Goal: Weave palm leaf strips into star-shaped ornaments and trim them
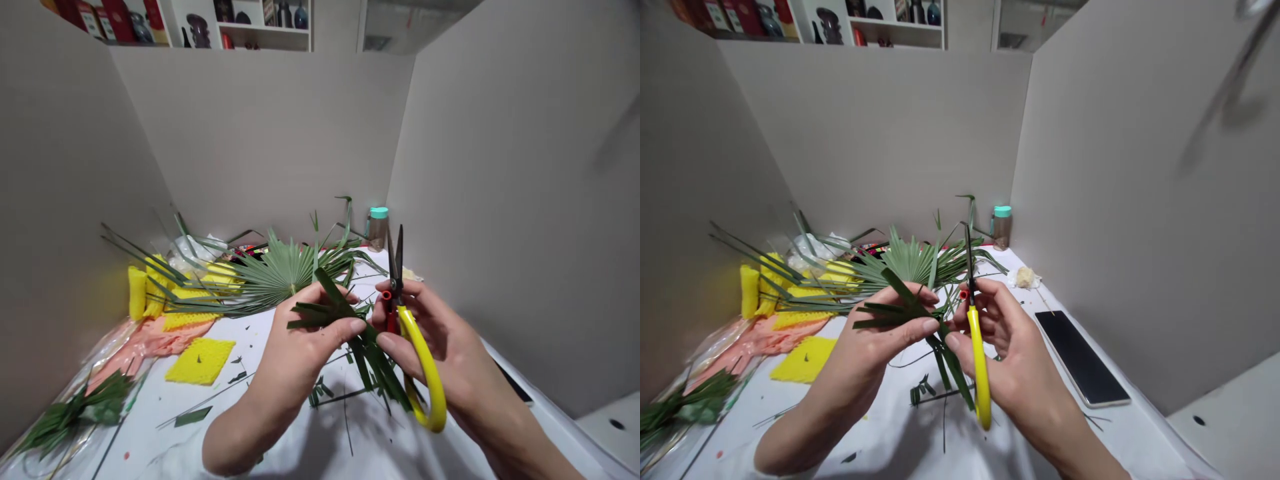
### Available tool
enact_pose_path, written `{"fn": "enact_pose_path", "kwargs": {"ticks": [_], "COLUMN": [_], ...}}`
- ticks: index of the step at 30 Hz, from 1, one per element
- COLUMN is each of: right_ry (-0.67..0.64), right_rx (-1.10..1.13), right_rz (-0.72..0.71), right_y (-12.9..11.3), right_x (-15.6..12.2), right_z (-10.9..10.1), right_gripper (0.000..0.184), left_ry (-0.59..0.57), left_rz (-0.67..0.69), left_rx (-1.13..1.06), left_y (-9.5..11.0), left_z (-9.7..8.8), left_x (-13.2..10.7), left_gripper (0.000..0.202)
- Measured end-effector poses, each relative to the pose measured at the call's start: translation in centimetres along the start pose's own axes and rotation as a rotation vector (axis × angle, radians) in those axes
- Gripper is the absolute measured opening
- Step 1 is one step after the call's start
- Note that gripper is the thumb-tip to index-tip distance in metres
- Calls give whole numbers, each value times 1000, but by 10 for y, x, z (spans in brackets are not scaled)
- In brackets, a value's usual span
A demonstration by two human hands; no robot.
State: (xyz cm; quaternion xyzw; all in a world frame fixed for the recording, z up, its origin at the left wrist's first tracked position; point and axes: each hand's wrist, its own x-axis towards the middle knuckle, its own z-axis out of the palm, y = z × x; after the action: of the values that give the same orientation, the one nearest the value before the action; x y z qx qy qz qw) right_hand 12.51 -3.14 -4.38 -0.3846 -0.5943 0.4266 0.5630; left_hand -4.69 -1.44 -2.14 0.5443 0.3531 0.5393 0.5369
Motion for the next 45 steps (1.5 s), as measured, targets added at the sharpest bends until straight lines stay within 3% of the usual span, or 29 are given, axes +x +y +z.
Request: {"fn": "enact_pose_path", "kwargs": {"ticks": [7,20,30,36,45], "right_ry": [-91,-123,-98,13,-39], "right_rx": [18,41,52,25,-119], "right_rz": [15,50,70,34,88], "right_y": [-5,2,5,3,-22], "right_x": [0,-8,-16,-6,3], "right_z": [-8,-25,-33,-50,-26], "right_gripper": [31,27,31,30,47], "left_ry": [-236,-370,-403,-534,-561], "left_rz": [-236,-258,-264,-375,-421], "left_rx": [-259,-291,-152,28,159], "left_y": [-7,-14,-4,4,9], "left_z": [-5,3,4,-4,-1], "left_x": [6,6,14,22,20], "left_gripper": [17,17,13,24,40]}}
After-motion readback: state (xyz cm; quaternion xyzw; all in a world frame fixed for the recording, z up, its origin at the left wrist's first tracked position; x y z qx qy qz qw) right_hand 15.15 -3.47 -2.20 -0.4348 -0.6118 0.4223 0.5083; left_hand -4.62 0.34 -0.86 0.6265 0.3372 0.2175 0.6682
